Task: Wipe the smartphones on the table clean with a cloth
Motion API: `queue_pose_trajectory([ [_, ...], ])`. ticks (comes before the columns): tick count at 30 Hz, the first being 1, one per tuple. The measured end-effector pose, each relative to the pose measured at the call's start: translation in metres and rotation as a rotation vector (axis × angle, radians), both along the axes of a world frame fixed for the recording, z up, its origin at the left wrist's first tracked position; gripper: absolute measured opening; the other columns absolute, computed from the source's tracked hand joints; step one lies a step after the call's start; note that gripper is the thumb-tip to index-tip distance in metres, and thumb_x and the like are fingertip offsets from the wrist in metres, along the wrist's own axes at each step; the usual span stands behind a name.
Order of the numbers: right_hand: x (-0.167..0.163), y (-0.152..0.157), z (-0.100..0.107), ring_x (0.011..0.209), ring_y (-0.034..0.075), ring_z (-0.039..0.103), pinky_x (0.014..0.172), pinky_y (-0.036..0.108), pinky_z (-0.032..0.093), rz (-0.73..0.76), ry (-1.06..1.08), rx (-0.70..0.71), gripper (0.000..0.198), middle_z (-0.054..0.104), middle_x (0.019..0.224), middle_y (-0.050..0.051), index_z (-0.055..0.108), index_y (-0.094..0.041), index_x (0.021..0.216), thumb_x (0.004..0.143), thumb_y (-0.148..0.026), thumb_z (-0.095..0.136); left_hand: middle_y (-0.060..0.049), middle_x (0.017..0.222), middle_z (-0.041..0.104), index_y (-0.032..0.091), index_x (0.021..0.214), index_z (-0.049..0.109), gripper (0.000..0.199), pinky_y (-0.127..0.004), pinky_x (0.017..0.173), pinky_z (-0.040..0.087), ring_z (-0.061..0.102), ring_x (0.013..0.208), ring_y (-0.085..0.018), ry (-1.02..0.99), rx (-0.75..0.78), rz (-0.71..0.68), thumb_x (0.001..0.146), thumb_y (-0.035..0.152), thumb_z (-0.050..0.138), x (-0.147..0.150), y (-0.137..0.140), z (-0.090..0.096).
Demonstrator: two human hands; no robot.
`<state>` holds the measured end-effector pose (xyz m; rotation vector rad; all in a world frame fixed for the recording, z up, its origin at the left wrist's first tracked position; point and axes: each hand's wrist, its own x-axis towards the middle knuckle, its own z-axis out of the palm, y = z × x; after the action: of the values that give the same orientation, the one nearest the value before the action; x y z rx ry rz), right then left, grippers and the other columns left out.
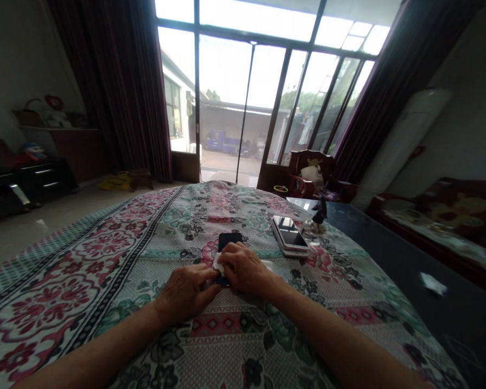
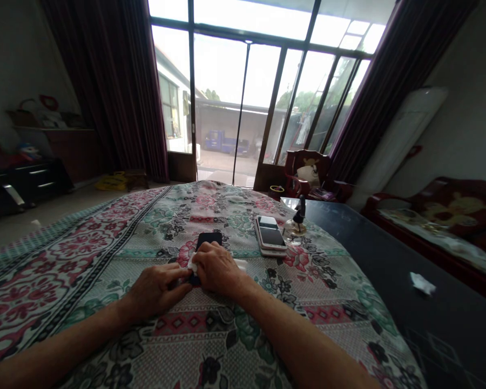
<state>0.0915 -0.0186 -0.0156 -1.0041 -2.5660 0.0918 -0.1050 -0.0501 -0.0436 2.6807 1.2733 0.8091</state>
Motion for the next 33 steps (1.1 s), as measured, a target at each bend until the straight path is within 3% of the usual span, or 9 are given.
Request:
queue_pose_trajectory([
  [8, 0.001, 0.036, 0.000, 0.103, 0.022, 0.058, 0.091, 0.035, 0.043, -0.072, 0.002, 0.018, 0.024, 0.068, 0.113, 0.008, 0.066, -0.021, 0.104, 0.095, -0.013, 0.046, -0.005, 0.078, 0.068, 0.019, 0.100, 0.073, 0.027, -0.033, 0.062, 0.050, 0.064, 0.068, -0.019, -0.019, -0.006, 0.012, 0.086, 0.037, 0.057, -0.002, 0.002, -0.006],
  [13, 0.005, 0.027, -0.002, 0.109, 0.025, 0.055, 0.095, 0.038, 0.043, -0.103, 0.029, 0.050, 0.028, 0.065, 0.118, 0.012, 0.057, -0.017, 0.118, 0.094, -0.015, 0.042, -0.005, 0.076, 0.068, 0.019, 0.100, 0.073, 0.028, -0.032, 0.061, 0.050, 0.064, 0.066, -0.019, -0.025, 0.013, 0.003, 0.087, 0.037, 0.056, -0.002, 0.002, -0.005],
  [17, 0.005, 0.007, -0.005, 0.114, 0.023, 0.053, 0.099, 0.039, 0.041, -0.022, 0.083, 0.096, 0.023, 0.059, 0.128, 0.010, 0.059, -0.018, 0.110, 0.098, -0.021, 0.040, -0.004, 0.074, 0.067, 0.020, 0.097, 0.073, 0.026, -0.031, 0.060, 0.049, 0.064, 0.066, -0.019, -0.012, 0.016, -0.007, 0.088, 0.037, 0.056, -0.001, 0.001, -0.003],
  [21, 0.005, 0.003, -0.002, 0.111, 0.020, 0.055, 0.100, 0.037, 0.040, 0.015, 0.063, 0.044, 0.025, 0.065, 0.121, 0.007, 0.062, -0.019, 0.106, 0.100, -0.023, 0.038, -0.004, 0.074, 0.067, 0.020, 0.094, 0.073, 0.022, -0.031, 0.060, 0.049, 0.064, 0.066, -0.019, -0.006, 0.011, 0.004, 0.086, 0.035, 0.058, 0.000, 0.000, -0.001],
  [33, -0.001, 0.056, -0.002, 0.119, 0.020, 0.054, 0.103, 0.036, 0.041, -0.035, -0.002, -0.010, 0.027, 0.063, 0.126, 0.007, 0.063, -0.021, 0.110, 0.099, -0.021, 0.039, -0.005, 0.074, 0.068, 0.019, 0.101, 0.073, 0.029, -0.032, 0.062, 0.050, 0.064, 0.066, -0.019, -0.016, 0.013, 0.010, 0.088, 0.039, 0.056, -0.001, 0.002, -0.006],
])
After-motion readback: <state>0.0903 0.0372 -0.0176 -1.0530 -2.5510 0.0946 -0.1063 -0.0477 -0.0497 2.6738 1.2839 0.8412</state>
